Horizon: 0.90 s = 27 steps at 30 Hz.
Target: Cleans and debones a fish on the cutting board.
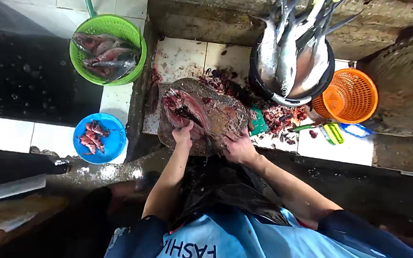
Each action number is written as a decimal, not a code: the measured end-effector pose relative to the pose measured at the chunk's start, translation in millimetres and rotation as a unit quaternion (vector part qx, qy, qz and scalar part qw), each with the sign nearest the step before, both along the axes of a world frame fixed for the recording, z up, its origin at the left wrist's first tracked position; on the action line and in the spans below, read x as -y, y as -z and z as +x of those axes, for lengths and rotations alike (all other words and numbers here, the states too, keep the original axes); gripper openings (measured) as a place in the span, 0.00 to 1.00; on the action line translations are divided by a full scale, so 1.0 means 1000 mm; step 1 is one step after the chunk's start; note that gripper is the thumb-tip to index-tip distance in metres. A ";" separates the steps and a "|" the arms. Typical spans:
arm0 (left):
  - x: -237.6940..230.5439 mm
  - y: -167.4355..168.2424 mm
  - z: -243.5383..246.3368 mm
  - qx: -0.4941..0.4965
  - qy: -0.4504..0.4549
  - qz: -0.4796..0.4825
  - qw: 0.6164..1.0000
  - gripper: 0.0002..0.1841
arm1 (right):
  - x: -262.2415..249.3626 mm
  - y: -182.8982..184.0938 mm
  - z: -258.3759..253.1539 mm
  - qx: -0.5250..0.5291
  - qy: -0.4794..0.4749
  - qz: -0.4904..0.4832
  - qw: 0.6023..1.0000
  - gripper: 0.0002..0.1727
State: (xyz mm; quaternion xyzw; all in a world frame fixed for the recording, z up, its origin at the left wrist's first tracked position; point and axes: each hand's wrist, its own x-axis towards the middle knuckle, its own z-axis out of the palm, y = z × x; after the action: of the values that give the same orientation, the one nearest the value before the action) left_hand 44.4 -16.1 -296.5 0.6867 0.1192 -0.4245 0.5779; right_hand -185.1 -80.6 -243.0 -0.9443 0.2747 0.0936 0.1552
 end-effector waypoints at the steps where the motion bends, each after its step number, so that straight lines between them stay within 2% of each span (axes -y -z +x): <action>1: -0.002 -0.003 0.002 -0.009 -0.009 -0.006 1.000 0.27 | -0.001 -0.001 -0.002 -0.009 -0.007 0.002 1.000 0.31; 9: -0.008 -0.005 0.009 -0.014 -0.020 -0.022 0.999 0.28 | -0.010 -0.003 0.008 -0.026 -0.021 -0.019 0.999 0.29; 14: -0.006 -0.003 0.010 -0.009 0.007 -0.007 1.000 0.28 | -0.011 0.027 0.040 0.033 -0.033 -0.064 0.997 0.23; 15: -0.006 -0.006 0.012 0.002 0.020 -0.001 1.000 0.27 | -0.010 0.030 0.046 0.039 -0.027 -0.025 0.999 0.23; 17: -0.010 -0.010 0.017 0.029 0.058 0.006 0.998 0.28 | -0.007 0.027 0.053 0.057 0.029 0.153 0.986 0.24; 18: -0.013 -0.010 0.020 0.043 0.077 0.010 0.996 0.28 | -0.006 0.026 0.053 0.104 0.079 0.260 0.957 0.21; 19: -0.016 -0.009 0.020 0.055 0.089 0.016 0.994 0.28 | -0.008 0.025 0.050 0.168 0.132 0.389 0.896 0.16; 20: -0.017 -0.008 0.019 0.062 0.097 0.026 0.993 0.27 | -0.012 0.024 0.047 0.222 0.192 0.520 0.802 0.14; 21: -0.017 -0.006 0.017 0.072 0.108 0.043 0.991 0.26 | -0.018 0.023 0.045 0.254 0.244 0.610 0.710 0.13; 22: -0.016 -0.004 0.016 0.088 0.126 0.064 0.986 0.25 | -0.023 0.021 0.044 0.270 0.289 0.661 0.637 0.14; 23: -0.015 -0.005 0.014 0.108 0.146 0.088 0.979 0.24 | -0.028 0.020 0.044 0.285 0.322 0.688 0.585 0.15; 26: -0.010 -0.019 0.010 0.160 0.210 0.154 0.952 0.21 | -0.036 0.021 0.040 0.331 0.344 0.754 0.451 0.15; 27: -0.009 -0.024 0.007 0.174 0.231 0.173 0.942 0.20 | -0.038 0.019 0.036 0.346 0.334 0.770 0.420 0.15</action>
State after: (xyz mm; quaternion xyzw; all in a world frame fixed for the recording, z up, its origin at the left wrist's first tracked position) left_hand 51.4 -6.7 -272.3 0.8479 -0.0733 -0.3932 0.3479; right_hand -148.8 -42.4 -261.9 -0.2173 0.3049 -0.1281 0.9184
